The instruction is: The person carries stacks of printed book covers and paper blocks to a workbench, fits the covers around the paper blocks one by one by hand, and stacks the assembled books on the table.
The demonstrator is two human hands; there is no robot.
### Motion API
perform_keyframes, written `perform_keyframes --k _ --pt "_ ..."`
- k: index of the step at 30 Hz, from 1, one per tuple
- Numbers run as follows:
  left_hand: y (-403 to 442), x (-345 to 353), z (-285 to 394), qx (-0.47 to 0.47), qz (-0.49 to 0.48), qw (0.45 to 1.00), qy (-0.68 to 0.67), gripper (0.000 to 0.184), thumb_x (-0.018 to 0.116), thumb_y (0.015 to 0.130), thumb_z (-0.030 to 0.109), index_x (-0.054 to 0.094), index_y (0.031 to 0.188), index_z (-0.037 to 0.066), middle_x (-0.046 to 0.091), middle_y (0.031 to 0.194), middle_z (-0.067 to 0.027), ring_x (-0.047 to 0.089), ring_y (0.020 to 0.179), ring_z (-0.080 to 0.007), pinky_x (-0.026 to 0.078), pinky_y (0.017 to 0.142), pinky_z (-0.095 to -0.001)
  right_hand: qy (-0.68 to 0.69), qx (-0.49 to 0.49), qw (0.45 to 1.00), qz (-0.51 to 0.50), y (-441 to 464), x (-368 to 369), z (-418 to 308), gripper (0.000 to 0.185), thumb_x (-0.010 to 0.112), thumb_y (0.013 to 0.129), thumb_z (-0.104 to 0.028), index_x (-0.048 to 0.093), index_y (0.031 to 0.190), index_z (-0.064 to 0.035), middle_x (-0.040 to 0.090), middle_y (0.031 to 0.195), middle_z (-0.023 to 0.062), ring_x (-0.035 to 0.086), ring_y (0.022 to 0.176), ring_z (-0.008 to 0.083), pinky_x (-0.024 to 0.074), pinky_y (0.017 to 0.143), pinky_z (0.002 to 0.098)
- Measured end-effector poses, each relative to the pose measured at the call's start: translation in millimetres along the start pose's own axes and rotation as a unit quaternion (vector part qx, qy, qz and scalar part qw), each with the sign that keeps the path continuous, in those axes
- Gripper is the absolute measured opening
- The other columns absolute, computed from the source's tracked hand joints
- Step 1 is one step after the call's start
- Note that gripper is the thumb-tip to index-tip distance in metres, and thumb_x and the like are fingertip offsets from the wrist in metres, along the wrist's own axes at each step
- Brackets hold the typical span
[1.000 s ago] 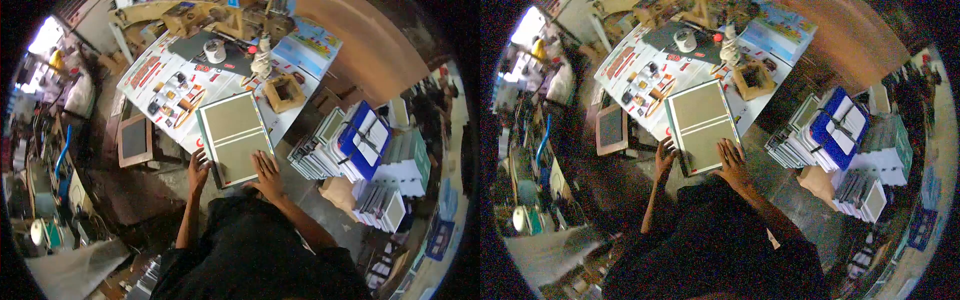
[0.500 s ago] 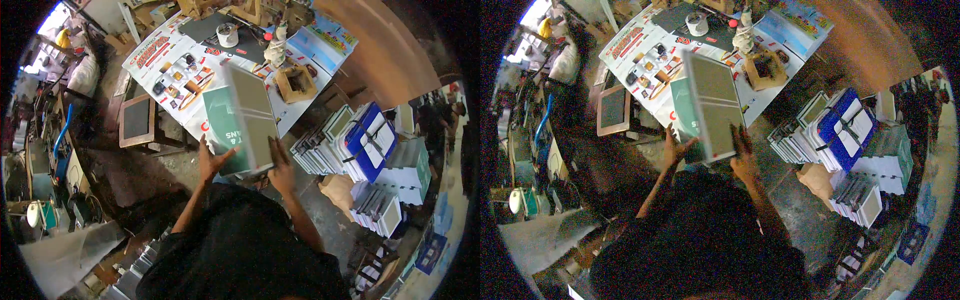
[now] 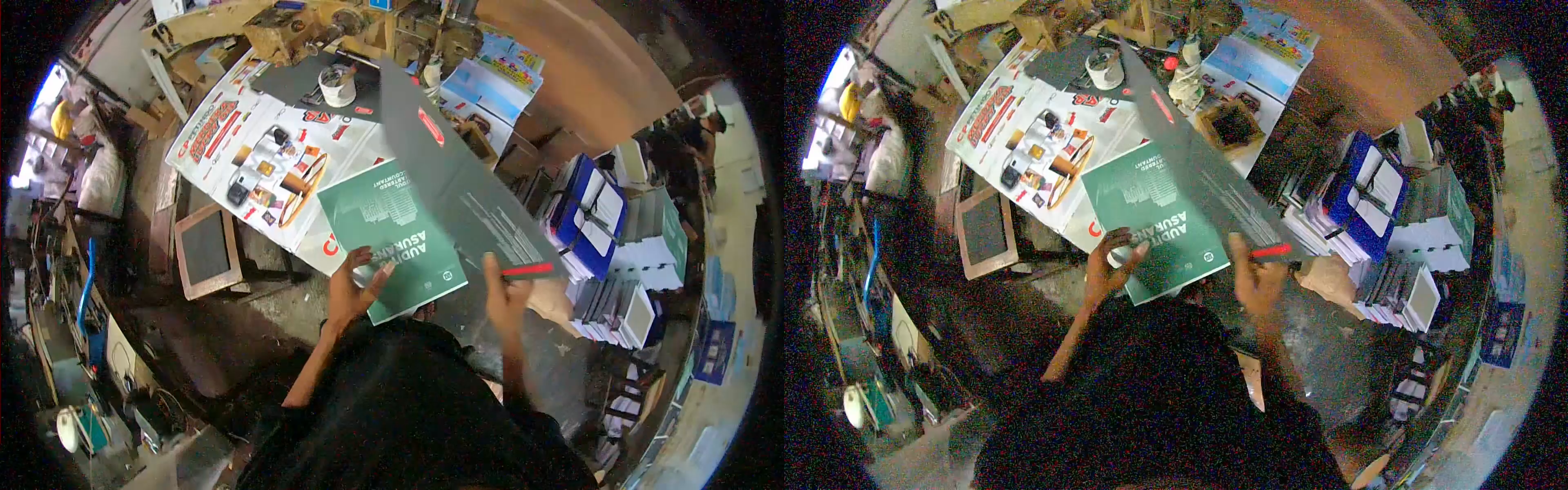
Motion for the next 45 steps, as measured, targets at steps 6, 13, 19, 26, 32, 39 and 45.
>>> perform_keyframes --k 6,13,19,26,32,39,45 --pt "7.7 -62.4 -36.8 -0.122 0.251 0.910 -0.308 0.062 0.061 0.097 0.025 0.033 0.146 -0.001 0.051 0.136 -0.0162 0.052 0.119 -0.0239 0.040 0.104 -0.0366 0.101 0.353 0.894 -0.256 -63.9 137.7 90.7 0.048 0.072 0.085 -0.051 0.065 0.085 -0.0040 0.060 0.076 0.0028 0.056 0.067 0.0123 0.0447 0.061 0.0290" --pt "61.7 -186.6 -140.3 -0.120 0.263 0.923 -0.255 0.040 0.065 0.095 0.021 0.054 0.127 0.000 0.059 0.087 -0.0006 0.052 0.063 -0.0101 0.042 0.055 -0.0275 0.080 0.160 0.879 -0.442 -69.1 127.9 64.4 0.026 0.070 0.092 -0.021 0.068 0.108 -0.0009 0.069 0.097 0.0066 0.066 0.089 0.0144 0.0537 0.080 0.0278" --pt "151.8 -306.5 -261.5 -0.040 0.247 0.958 -0.139 0.045 0.064 0.094 0.016 0.050 0.133 -0.002 0.060 0.118 -0.0078 0.056 0.100 -0.0165 0.046 0.085 -0.0309 -0.009 0.101 0.989 -0.112 44.2 61.8 112.4 0.045 0.081 0.081 -0.030 0.063 0.111 -0.0019 0.069 0.100 0.0100 0.066 0.093 0.0166 0.0541 0.081 0.0305" --pt "119.5 -214.2 -144.4 0.106 0.257 0.937 0.210 0.055 0.068 0.087 0.014 0.045 0.131 -0.010 0.053 0.126 -0.0346 0.053 0.117 -0.0454 0.043 0.099 -0.0451 -0.224 -0.006 0.973 0.048 176.8 58.7 119.9 0.118 0.096 0.049 -0.043 0.034 0.139 0.0008 0.046 0.134 0.0226 0.048 0.125 0.0321 0.0407 0.105 0.0425" --pt "12.6 -54.2 -122.2 -0.082 -0.099 0.992 -0.003 0.028 0.064 0.093 0.024 0.066 0.106 0.000 0.069 0.087 -0.0081 0.063 0.073 -0.0187 0.049 0.068 -0.0341 -0.209 -0.039 0.977 0.004 222.1 72.2 140.9 0.107 0.096 0.036 -0.037 0.046 0.123 0.0008 0.061 0.114 0.0154 0.063 0.104 0.0291 0.0487 0.098 0.0368" --pt "-62.3 18.8 -81.5 -0.333 -0.305 0.887 -0.095 0.081 0.067 0.087 0.056 0.047 0.142 0.000 0.048 0.145 -0.0175 0.043 0.134 -0.0281 0.031 0.111 -0.0364 -0.075 -0.118 0.989 0.044 269.7 4.5 56.9 0.096 0.097 0.044 -0.021 0.048 0.125 -0.0019 0.062 0.119 0.0114 0.060 0.109 0.0230 0.0479 0.098 0.0381" --pt "-66.3 32.2 -87.4 -0.337 -0.271 0.892 -0.136 0.089 0.068 0.083 0.061 0.044 0.143 -0.001 0.051 0.141 -0.0187 0.047 0.130 -0.0282 0.034 0.109 -0.0370 -0.172 -0.091 0.980 0.041 390.0 -8.3 30.1 0.088 0.091 0.059 -0.027 0.044 0.128 0.0016 0.059 0.126 0.0132 0.056 0.116 0.0240 0.0457 0.102 0.0371"
Point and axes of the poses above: each hand's wrist, its own y-axis towards the middle knuckle, its own x-axis out of the palm, z = x × y, the point moved 6 cm from there along y, towards the middle knuckle
